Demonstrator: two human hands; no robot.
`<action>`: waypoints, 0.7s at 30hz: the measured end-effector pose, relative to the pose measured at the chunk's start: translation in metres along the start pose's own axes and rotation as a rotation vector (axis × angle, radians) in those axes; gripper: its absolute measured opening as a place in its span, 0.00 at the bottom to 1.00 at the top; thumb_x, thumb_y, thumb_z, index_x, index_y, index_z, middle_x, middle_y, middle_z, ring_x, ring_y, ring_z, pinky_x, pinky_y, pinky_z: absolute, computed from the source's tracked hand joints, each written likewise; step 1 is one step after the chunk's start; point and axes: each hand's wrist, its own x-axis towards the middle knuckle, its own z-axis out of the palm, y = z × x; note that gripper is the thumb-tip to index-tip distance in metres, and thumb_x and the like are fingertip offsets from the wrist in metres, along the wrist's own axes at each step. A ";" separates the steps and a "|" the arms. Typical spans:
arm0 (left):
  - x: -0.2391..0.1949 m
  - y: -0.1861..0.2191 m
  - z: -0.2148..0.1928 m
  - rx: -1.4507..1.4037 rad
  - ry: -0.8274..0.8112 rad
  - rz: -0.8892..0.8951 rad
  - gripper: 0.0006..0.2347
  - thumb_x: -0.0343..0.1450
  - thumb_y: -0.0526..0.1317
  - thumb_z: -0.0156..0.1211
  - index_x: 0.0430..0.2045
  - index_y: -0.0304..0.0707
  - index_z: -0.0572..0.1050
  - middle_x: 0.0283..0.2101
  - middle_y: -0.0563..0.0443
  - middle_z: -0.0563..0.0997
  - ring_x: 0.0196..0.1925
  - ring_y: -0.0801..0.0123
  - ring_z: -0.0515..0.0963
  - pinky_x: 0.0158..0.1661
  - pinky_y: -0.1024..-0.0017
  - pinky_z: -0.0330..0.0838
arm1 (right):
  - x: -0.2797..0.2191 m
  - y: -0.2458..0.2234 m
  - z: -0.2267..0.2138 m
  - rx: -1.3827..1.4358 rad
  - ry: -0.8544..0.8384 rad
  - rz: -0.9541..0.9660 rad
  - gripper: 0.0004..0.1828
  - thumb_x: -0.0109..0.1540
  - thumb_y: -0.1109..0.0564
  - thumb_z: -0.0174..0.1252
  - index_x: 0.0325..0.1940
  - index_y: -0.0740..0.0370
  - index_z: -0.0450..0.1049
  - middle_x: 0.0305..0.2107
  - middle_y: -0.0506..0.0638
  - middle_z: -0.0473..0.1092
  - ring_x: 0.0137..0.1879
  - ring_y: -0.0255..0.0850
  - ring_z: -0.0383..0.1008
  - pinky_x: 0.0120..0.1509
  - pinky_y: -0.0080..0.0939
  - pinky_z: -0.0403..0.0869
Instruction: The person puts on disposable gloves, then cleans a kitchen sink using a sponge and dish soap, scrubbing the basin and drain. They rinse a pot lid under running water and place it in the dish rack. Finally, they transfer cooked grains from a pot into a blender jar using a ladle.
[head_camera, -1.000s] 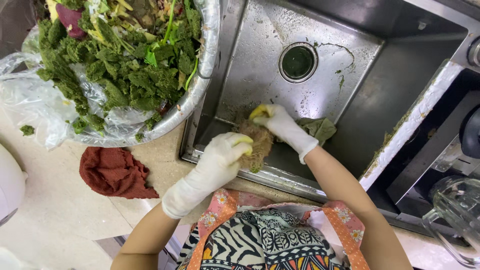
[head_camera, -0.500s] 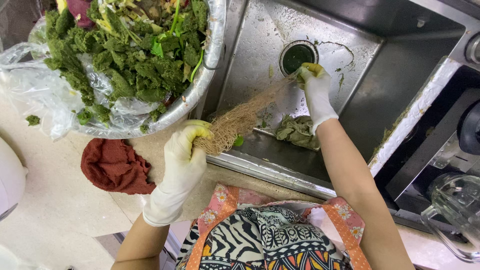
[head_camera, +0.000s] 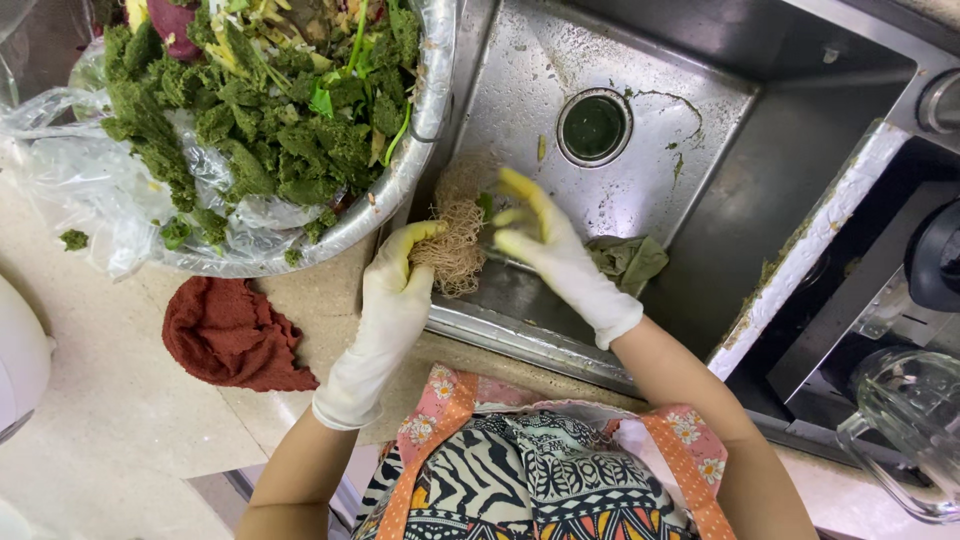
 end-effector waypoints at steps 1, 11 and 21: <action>-0.001 0.001 0.001 0.009 -0.006 0.012 0.20 0.65 0.22 0.48 0.51 0.32 0.75 0.51 0.42 0.81 0.54 0.59 0.81 0.58 0.68 0.71 | -0.004 -0.003 0.006 0.028 -0.098 0.015 0.38 0.60 0.60 0.63 0.74 0.54 0.61 0.46 0.50 0.70 0.47 0.36 0.69 0.56 0.36 0.72; -0.039 0.027 -0.065 0.162 0.265 0.094 0.11 0.68 0.20 0.49 0.33 0.34 0.76 0.39 0.47 0.82 0.42 0.66 0.80 0.47 0.71 0.74 | 0.052 0.029 -0.084 -0.351 0.457 0.034 0.15 0.67 0.63 0.58 0.58 0.61 0.76 0.50 0.57 0.77 0.54 0.43 0.77 0.59 0.41 0.76; -0.067 0.060 -0.058 0.115 0.210 0.278 0.09 0.61 0.24 0.48 0.28 0.31 0.76 0.36 0.43 0.80 0.38 0.62 0.81 0.41 0.71 0.75 | 0.051 0.056 -0.001 -1.853 -0.819 -0.110 0.50 0.60 0.47 0.59 0.80 0.34 0.39 0.78 0.47 0.32 0.82 0.50 0.27 0.81 0.64 0.33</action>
